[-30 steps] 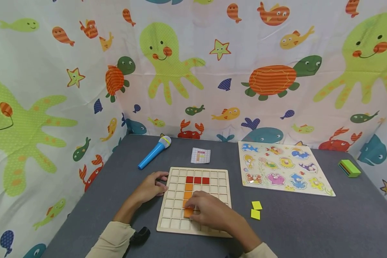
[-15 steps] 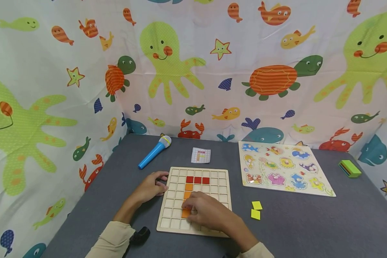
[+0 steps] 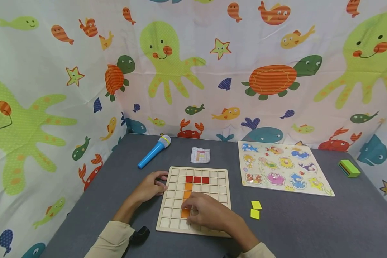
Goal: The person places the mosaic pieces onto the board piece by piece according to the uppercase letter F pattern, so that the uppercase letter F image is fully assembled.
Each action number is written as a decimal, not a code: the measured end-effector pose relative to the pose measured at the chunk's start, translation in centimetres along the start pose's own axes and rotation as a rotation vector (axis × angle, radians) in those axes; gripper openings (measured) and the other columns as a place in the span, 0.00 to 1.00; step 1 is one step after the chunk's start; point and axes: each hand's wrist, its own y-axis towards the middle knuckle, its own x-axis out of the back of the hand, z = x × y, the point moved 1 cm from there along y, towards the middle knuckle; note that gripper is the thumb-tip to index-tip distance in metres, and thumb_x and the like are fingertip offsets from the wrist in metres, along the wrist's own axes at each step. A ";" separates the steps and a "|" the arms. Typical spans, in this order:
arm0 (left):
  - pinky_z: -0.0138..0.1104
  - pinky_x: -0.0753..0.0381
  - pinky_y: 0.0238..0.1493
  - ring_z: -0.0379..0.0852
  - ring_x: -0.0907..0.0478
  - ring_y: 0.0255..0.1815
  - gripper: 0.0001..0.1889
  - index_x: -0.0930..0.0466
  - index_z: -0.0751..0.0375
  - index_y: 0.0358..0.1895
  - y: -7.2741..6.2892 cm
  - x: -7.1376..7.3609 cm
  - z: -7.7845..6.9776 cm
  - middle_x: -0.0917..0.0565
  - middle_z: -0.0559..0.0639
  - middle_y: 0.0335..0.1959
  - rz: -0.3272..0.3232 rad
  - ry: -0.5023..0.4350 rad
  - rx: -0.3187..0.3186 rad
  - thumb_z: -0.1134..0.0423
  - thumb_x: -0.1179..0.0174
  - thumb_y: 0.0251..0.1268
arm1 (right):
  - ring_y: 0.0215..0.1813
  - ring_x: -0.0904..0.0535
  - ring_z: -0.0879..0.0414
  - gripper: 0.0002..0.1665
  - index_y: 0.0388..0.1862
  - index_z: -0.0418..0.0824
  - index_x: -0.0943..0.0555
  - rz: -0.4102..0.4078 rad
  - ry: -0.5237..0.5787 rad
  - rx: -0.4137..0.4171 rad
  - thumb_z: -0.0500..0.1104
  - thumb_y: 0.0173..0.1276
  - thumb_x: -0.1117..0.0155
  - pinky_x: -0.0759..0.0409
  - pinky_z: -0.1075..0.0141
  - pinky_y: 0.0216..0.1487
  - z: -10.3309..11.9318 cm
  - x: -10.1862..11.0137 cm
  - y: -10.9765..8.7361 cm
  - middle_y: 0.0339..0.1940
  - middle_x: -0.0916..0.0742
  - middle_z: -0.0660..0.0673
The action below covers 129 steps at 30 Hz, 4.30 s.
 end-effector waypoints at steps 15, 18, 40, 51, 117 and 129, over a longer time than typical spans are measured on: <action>0.38 0.10 0.41 0.46 0.17 0.46 0.29 0.23 0.64 0.71 -0.1 0.1 0.1 0.23 0.58 0.57 0.004 -0.006 -0.001 0.74 0.33 0.66 | 0.45 0.20 0.61 0.18 0.58 0.47 0.12 -0.055 0.016 -0.027 0.47 0.71 0.24 0.18 0.66 0.48 -1.0 1.7 -2.0 0.49 0.13 0.55; 0.38 0.10 0.41 0.46 0.17 0.46 0.29 0.23 0.63 0.71 -0.1 0.1 0.1 0.23 0.58 0.57 0.007 -0.004 0.003 0.73 0.33 0.66 | 0.45 0.20 0.60 0.18 0.58 0.46 0.12 -0.072 0.020 -0.033 0.46 0.71 0.24 0.18 0.66 0.47 -1.5 2.3 -2.7 0.49 0.13 0.54; 0.37 0.11 0.41 0.46 0.17 0.46 0.28 0.23 0.64 0.71 -0.3 0.0 -0.3 0.23 0.58 0.57 -0.002 0.009 0.004 0.73 0.33 0.67 | 0.43 0.21 0.62 0.20 0.57 0.47 0.14 -0.194 -0.009 -0.087 0.51 0.70 0.23 0.21 0.68 0.41 -5.4 4.4 -8.4 0.43 0.16 0.55; 0.37 0.10 0.41 0.45 0.17 0.46 0.28 0.23 0.63 0.71 -0.1 0.0 -0.1 0.22 0.57 0.56 -0.009 0.016 0.003 0.73 0.32 0.66 | 0.44 0.22 0.64 0.20 0.56 0.47 0.13 -0.269 -0.044 -0.119 0.49 0.67 0.21 0.20 0.68 0.40 -6.9 5.1 -10.2 0.44 0.15 0.58; 0.37 0.11 0.41 0.46 0.17 0.45 0.28 0.23 0.63 0.70 -0.2 0.0 0.1 0.23 0.57 0.56 -0.004 0.007 0.005 0.73 0.32 0.66 | 0.42 0.25 0.63 0.21 0.55 0.44 0.10 -0.254 -0.157 -0.384 0.46 0.63 0.21 0.22 0.66 0.43 -11.4 8.0 -13.9 0.43 0.13 0.55; 0.38 0.11 0.42 0.46 0.17 0.45 0.28 0.24 0.63 0.71 -0.2 0.0 0.2 0.23 0.57 0.57 0.001 0.005 0.007 0.73 0.33 0.67 | 0.39 0.27 0.65 0.18 0.52 0.44 0.09 -0.300 -0.166 -0.289 0.46 0.65 0.21 0.27 0.69 0.37 -10.7 7.9 -13.1 0.38 0.17 0.57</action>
